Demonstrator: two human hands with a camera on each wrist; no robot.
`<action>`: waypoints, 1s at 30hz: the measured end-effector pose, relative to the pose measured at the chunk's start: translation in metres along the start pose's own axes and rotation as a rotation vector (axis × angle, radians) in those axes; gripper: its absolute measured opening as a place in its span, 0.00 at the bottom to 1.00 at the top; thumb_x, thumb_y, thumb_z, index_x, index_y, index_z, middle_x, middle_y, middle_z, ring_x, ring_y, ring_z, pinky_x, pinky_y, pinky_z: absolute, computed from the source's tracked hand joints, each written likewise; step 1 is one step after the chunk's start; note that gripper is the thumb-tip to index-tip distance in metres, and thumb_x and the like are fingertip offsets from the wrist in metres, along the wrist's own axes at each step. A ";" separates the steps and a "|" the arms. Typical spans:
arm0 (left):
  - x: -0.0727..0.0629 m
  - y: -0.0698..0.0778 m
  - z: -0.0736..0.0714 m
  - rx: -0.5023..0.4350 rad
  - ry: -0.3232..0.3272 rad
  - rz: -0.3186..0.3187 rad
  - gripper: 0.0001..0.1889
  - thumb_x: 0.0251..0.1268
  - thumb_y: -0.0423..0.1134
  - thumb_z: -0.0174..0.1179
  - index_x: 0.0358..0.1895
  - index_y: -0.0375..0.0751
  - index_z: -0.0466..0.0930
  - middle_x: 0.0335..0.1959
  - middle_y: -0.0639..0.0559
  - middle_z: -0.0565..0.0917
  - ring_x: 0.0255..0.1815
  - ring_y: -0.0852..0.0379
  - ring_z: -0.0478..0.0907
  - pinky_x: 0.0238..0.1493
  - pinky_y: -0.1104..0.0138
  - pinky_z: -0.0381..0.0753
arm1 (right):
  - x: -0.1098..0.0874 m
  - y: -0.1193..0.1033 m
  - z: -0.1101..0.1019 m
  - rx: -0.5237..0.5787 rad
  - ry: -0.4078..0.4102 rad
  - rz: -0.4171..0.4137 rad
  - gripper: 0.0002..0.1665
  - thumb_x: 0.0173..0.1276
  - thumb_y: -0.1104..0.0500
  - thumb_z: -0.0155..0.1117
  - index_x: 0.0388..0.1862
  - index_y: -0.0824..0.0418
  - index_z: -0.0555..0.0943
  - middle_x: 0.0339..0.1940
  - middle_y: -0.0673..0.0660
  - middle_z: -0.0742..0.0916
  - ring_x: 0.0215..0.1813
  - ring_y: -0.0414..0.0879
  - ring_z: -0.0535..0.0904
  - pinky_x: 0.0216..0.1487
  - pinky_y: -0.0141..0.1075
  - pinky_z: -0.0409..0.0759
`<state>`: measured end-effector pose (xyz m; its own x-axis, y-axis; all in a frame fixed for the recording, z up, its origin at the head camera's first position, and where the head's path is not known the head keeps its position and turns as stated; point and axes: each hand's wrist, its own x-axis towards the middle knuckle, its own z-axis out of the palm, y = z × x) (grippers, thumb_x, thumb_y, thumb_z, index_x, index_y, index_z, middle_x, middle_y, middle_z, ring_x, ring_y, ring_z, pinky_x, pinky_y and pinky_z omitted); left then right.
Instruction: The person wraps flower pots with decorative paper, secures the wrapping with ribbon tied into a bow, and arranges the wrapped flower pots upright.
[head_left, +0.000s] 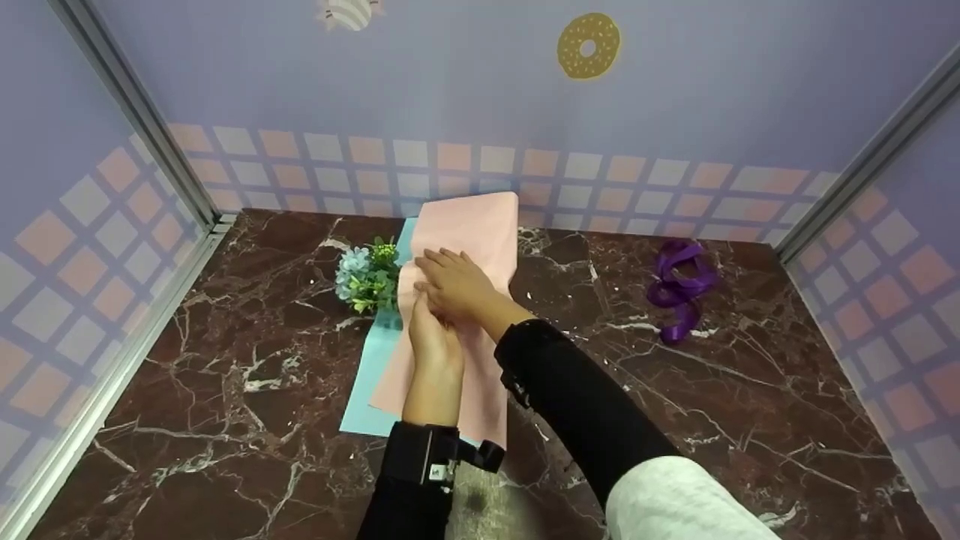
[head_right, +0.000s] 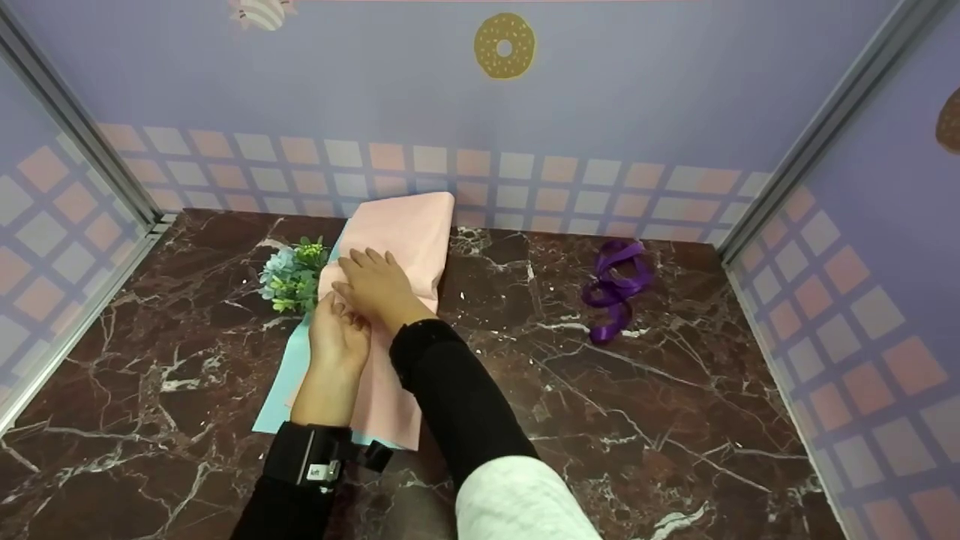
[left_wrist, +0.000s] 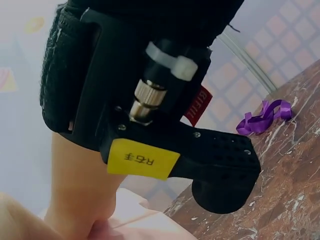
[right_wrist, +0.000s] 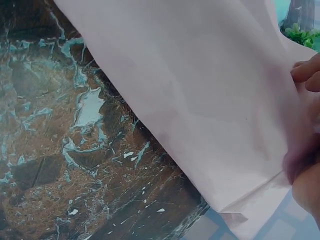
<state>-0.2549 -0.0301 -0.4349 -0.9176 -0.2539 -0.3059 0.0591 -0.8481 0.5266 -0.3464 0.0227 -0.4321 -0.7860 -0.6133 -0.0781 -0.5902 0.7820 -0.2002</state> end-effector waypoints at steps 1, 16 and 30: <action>0.001 0.000 0.000 0.003 0.001 0.007 0.28 0.79 0.39 0.39 0.75 0.31 0.49 0.79 0.43 0.42 0.78 0.54 0.37 0.75 0.65 0.38 | 0.000 0.000 -0.001 0.017 -0.006 -0.006 0.31 0.81 0.46 0.37 0.78 0.56 0.57 0.78 0.56 0.59 0.78 0.53 0.49 0.77 0.47 0.43; -0.016 -0.002 0.008 0.051 0.125 0.000 0.26 0.78 0.36 0.38 0.74 0.29 0.50 0.78 0.41 0.41 0.78 0.48 0.39 0.76 0.61 0.44 | 0.000 0.015 -0.023 0.069 0.018 -0.045 0.25 0.76 0.53 0.53 0.67 0.61 0.74 0.64 0.59 0.77 0.67 0.52 0.68 0.70 0.40 0.62; -0.009 0.007 0.000 0.241 0.121 0.008 0.29 0.77 0.36 0.40 0.76 0.30 0.46 0.79 0.43 0.39 0.78 0.49 0.36 0.76 0.62 0.44 | 0.003 0.015 -0.020 0.184 0.068 0.030 0.22 0.77 0.53 0.53 0.62 0.66 0.77 0.58 0.61 0.82 0.62 0.54 0.75 0.66 0.42 0.68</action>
<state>-0.2468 -0.0339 -0.4281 -0.8629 -0.3261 -0.3861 -0.0425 -0.7146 0.6983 -0.3613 0.0353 -0.4156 -0.8171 -0.5760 -0.0218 -0.5276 0.7625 -0.3745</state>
